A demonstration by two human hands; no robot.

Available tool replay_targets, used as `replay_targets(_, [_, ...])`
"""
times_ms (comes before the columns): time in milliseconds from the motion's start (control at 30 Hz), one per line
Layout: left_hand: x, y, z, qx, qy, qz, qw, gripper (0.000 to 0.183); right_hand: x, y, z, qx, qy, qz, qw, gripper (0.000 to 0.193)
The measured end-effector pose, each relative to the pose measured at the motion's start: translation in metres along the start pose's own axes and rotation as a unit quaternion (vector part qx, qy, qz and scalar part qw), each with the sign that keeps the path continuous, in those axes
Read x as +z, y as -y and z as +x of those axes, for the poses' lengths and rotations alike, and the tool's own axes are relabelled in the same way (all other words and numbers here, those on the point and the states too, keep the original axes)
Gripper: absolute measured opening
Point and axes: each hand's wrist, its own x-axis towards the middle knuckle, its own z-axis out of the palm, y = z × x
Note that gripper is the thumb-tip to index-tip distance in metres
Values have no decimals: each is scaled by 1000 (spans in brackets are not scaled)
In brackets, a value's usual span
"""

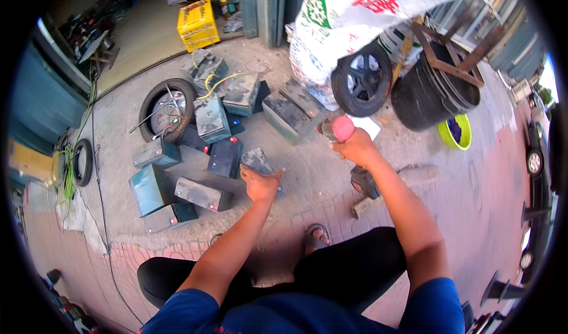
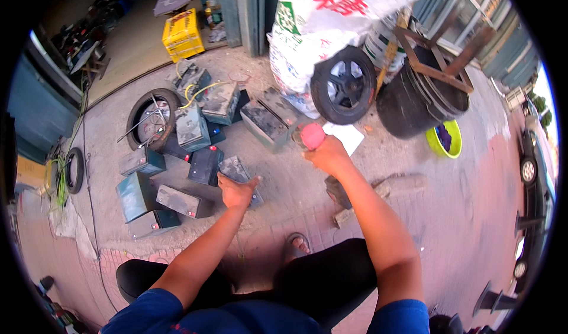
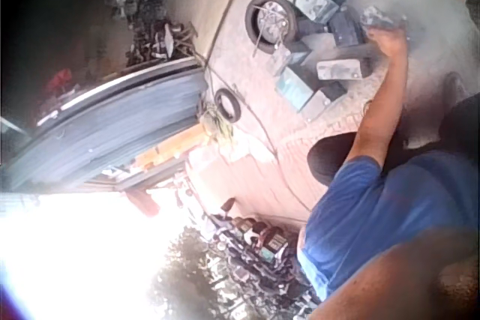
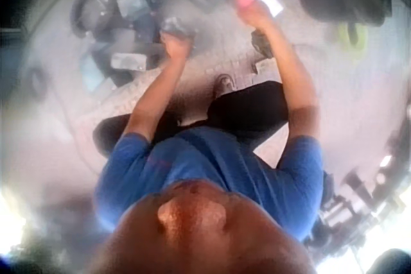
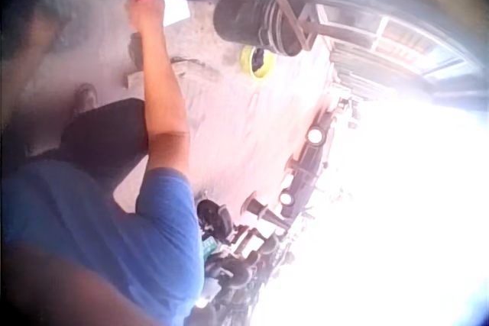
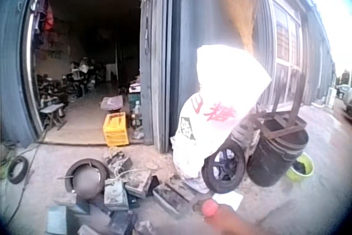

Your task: The person unscrews battery terminals using a drill, handles a paper document, and picks up small metal components by hand while sitting on the ground.

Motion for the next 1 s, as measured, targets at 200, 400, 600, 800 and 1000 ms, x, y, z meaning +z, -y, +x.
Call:
replay_targets(200, [12,27,24,59,-2,48,997,126,-12,17,0,-14,-48,-6,999,36])
replay_targets(400, [-29,10,18,303,247,226,892,115,-59,77,-59,-118,-175,-48,976,43])
replay_targets(600, [-22,-7,-2,376,251,331,828,110,-79,106,-104,-231,-249,54,939,39])
replay_targets(800, [-35,5,1,281,225,311,880,105,-82,108,-160,-247,-237,141,929,33])
replay_targets(1000, [-36,10,-9,288,213,312,880,105,-78,79,-172,-265,-270,147,914,33])
